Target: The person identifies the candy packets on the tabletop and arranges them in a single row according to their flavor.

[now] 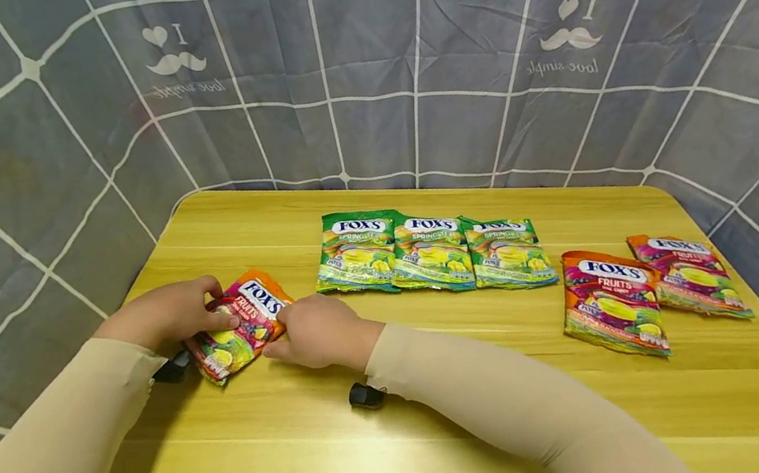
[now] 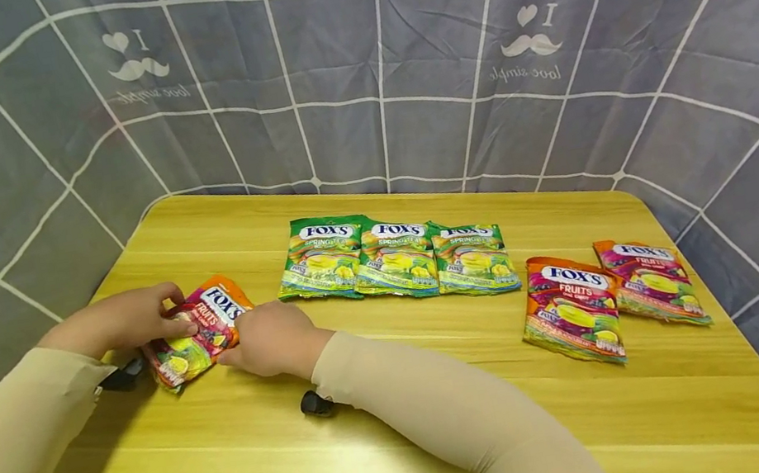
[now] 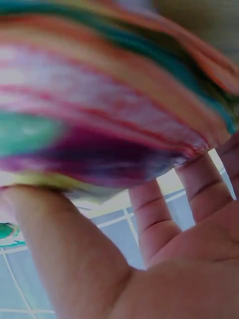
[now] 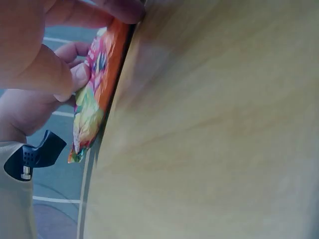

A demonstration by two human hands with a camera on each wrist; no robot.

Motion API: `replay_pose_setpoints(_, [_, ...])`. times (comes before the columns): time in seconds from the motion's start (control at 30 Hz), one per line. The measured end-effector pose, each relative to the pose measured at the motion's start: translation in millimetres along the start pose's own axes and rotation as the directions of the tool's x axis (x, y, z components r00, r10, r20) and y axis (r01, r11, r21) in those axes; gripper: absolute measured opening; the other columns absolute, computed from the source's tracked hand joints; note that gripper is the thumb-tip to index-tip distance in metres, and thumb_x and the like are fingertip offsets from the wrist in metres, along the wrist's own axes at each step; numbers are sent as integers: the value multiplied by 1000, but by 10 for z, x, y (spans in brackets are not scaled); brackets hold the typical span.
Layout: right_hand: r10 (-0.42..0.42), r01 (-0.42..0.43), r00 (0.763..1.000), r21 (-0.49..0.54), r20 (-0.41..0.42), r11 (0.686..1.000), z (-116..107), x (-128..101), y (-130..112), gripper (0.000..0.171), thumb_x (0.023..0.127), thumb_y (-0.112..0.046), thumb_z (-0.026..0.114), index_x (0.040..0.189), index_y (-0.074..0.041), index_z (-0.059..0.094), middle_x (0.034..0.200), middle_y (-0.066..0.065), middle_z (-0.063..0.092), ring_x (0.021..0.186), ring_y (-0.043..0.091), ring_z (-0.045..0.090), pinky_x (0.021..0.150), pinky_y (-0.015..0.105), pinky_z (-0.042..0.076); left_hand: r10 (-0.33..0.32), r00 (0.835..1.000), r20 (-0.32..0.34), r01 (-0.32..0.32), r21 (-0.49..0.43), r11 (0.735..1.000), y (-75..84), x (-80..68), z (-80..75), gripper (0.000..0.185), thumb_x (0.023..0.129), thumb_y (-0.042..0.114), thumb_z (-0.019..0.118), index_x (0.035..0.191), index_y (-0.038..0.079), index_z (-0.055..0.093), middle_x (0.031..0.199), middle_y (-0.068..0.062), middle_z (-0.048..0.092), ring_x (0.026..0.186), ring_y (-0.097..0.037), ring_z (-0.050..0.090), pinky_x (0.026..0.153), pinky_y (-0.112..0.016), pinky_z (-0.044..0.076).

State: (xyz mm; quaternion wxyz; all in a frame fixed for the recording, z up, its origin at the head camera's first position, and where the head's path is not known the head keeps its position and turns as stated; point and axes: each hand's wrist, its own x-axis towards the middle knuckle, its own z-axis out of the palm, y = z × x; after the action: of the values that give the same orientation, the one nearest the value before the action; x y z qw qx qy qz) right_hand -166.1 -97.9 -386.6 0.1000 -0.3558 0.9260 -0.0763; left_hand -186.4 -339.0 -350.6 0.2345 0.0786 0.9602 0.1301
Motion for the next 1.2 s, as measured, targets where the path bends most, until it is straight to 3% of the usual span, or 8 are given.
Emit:
replay_pose_setpoints(0.2, [26,-33,998,125,58,992,22,25,-19,78,101,-67,56,156,-12,53,146,3,65,132,18,63,110,31,52,65,998,2,-65,-73,995,-71,-18,23,90,95,48,77,156,-3,37,128,-31,65,109,-38,63,100,-59,51])
replay_pose_setpoints(0.33, [55,-75,995,266,82,961,20,28,-11,87,98,-67,61,162,-11,42,158,5,55,144,20,55,117,32,47,112,993,-33,-115,-86,990,-91,-31,48,91,92,47,80,159,2,37,143,-36,55,122,-48,59,107,-69,45])
replay_pose_setpoints(0.47, [71,-95,995,439,71,893,13,13,15,86,97,-63,67,163,-13,41,158,3,55,140,16,56,115,31,49,125,991,-58,-131,-111,985,-99,-67,57,84,92,43,80,157,5,42,142,-34,57,120,-45,60,106,-67,47])
replay_pose_setpoints(0.57, [65,-82,997,554,51,828,10,-6,39,88,96,-58,71,163,-12,40,147,3,61,124,13,62,105,29,53,133,988,-73,-142,-138,980,-102,-92,57,79,92,39,81,154,5,44,139,-31,59,116,-42,61,103,-65,49])
replay_pose_setpoints(0.7, [57,-49,998,647,9,761,-4,-54,62,89,95,-51,76,164,-9,38,119,2,61,97,12,57,82,24,51,144,986,-90,-157,-161,974,-93,-118,50,77,92,37,82,152,5,45,136,-30,61,116,-41,62,103,-64,50])
replay_pose_setpoints(0.83, [87,-25,995,704,-52,709,-27,-137,96,83,95,-41,80,162,-9,42,116,2,56,94,9,56,77,21,49,157,983,-99,-174,-203,963,-58,-126,33,78,92,38,82,152,6,44,137,-29,61,116,-38,62,103,-61,52])
replay_pose_setpoints(0.97, [125,-12,987,719,-104,695,-57,-227,152,78,95,-32,81,160,-10,45,124,3,55,97,8,57,77,18,51,187,975,-118,-209,-229,951,22,-136,24,80,93,39,81,153,5,43,138,-28,62,118,-37,63,103,-58,52])
replay_pose_setpoints(1.2, [162,-14,975,680,-154,733,-78,-362,393,76,96,-30,80,160,-8,44,119,4,56,90,11,55,74,21,47,229,965,-130,-256,-251,934,307,-61,110,79,95,38,79,155,4,42,137,-25,62,116,-33,63,101,-53,55])
